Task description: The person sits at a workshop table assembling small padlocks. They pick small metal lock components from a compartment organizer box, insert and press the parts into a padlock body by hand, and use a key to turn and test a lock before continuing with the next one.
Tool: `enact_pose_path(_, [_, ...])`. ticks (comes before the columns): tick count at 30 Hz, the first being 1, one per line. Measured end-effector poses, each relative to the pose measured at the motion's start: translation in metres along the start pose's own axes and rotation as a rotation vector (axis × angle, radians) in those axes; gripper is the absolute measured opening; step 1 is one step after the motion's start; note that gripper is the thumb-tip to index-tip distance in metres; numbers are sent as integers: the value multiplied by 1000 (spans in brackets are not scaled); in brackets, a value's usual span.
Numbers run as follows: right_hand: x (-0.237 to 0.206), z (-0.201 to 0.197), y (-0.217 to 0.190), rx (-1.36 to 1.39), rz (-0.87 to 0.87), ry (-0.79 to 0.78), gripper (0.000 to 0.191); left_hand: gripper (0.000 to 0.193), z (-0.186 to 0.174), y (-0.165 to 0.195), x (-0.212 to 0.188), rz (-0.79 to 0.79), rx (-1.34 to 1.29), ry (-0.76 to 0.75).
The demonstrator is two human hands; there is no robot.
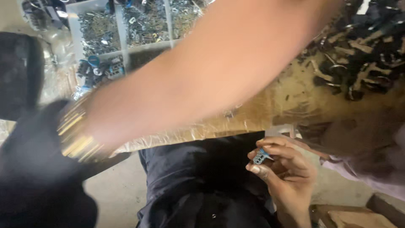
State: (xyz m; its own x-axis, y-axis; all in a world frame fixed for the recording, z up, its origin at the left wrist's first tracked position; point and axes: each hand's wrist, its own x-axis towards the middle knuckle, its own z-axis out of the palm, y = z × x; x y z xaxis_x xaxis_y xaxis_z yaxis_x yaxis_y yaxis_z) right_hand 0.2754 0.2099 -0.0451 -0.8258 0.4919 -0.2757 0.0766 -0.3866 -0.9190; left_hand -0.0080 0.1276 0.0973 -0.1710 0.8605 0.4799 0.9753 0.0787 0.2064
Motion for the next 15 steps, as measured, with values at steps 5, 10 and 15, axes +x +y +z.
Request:
enact_pose_path(5, [4,-5,9,39,-111,-82,40,24,-75,40,-122,-320,-171,-354])
enact_pose_path(10, [36,-10,-28,-29,-268,-158,49,30,-18,59,-153,-369,-455,-137])
enact_pose_path(15, [45,-13,-72,185,-277,-36,55,36,57,73,-117,-441,-358,75])
